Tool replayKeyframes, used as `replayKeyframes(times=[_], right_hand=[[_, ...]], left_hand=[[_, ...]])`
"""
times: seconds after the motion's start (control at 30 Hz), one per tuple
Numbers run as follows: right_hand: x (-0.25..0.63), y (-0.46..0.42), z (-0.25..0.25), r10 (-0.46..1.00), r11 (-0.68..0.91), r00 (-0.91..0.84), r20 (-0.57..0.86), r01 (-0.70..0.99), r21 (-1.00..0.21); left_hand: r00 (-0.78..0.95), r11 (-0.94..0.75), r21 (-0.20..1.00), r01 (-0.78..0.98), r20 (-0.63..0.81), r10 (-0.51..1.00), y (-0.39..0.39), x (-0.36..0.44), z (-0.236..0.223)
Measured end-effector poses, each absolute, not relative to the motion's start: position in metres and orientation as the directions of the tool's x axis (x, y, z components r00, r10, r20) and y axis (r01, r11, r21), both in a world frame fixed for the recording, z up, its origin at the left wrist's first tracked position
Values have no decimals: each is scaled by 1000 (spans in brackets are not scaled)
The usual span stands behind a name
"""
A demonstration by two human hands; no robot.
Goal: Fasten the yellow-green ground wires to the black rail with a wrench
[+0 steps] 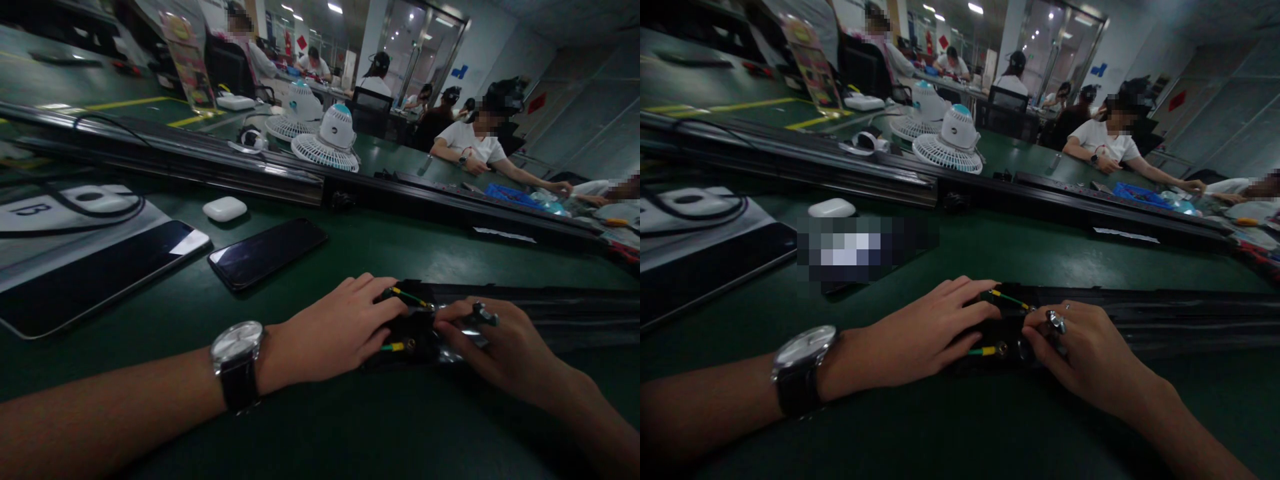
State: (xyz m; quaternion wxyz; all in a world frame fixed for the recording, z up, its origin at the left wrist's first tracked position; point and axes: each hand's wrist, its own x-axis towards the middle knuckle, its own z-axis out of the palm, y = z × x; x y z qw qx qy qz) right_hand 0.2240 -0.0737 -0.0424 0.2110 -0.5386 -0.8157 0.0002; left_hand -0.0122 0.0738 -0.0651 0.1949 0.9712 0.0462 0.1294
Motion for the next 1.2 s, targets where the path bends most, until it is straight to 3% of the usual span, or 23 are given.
replayKeyframes(times=[1.2], right_hand=[[222,-74,-38,921,357,-288,261,893,-275]], left_hand=[[958,-919,392,33,249,141,75,-11,-66]])
